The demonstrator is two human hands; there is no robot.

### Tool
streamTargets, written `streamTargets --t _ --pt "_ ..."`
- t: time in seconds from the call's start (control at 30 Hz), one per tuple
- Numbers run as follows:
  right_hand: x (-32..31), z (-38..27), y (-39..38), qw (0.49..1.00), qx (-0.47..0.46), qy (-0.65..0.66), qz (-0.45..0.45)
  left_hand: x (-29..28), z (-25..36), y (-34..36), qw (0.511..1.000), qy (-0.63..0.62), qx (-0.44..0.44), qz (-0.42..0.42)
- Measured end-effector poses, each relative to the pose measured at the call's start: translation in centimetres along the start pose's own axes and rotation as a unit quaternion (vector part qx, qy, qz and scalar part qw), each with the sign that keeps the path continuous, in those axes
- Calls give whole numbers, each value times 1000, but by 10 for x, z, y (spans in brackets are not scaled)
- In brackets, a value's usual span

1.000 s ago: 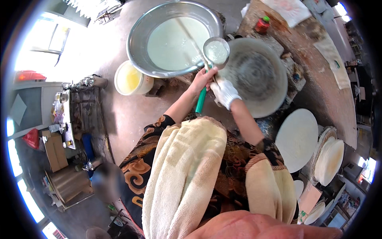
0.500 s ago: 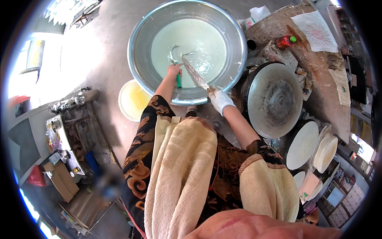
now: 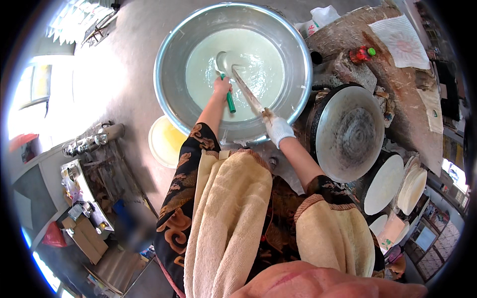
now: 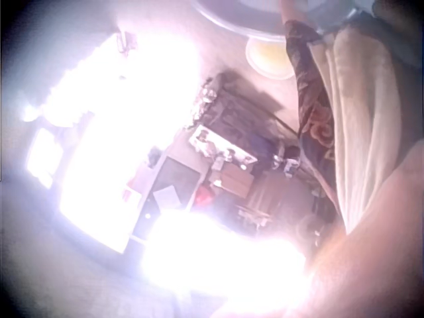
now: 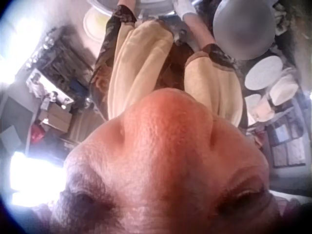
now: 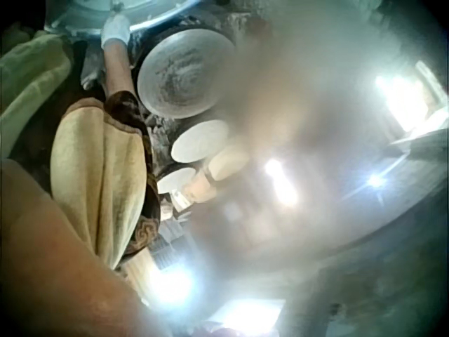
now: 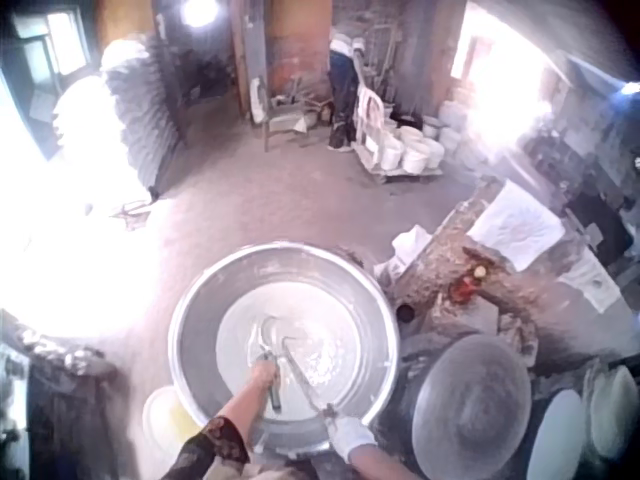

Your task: The person ladles batter onto a hot griddle and spreads it into a thin circle using a wooden tool. They then flip the crepe and stack it with others. The process is repeated continuously in a commercial kitchen setting.

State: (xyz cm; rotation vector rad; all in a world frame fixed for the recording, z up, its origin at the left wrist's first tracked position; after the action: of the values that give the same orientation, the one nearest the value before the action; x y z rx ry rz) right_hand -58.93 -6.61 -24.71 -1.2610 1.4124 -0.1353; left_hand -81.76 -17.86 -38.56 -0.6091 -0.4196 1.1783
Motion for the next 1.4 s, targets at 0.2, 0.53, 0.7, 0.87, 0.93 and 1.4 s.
streamTargets --t 0.2,0.53,0.7,0.87,0.93,1.4 --pt "-27 17 -48 989 -81 101 75 7 77 -78 971 -168 -9 -171" --pt "-241 -52 -238 846 -279 439 119 -36 416 -336 904 -64 391 -161" --pt "-267 -49 -274 818 -329 459 107 -67 434 -359 868 20 489 -81" --pt "-215 -11 -225 866 -273 419 13 -30 302 -317 916 -192 67 -346" --pt "-183 14 -206 876 -203 437 -27 -19 271 -298 859 -320 -42 -398" --pt "-258 -6 -254 823 -306 478 23 -80 385 -383 905 2 414 -97"
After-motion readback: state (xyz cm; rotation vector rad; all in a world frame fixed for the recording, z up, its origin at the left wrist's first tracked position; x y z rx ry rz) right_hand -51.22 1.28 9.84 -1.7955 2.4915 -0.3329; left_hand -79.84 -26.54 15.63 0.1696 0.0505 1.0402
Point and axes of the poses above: each hand's wrist, its own y-axis towards the middle knuckle, its own x-axis out of the palm, z = x × y, the point moved 4 cm from there along y, towards the middle knuckle, and after that the axes turned 3 degrees about x, right-handed, at the moved point
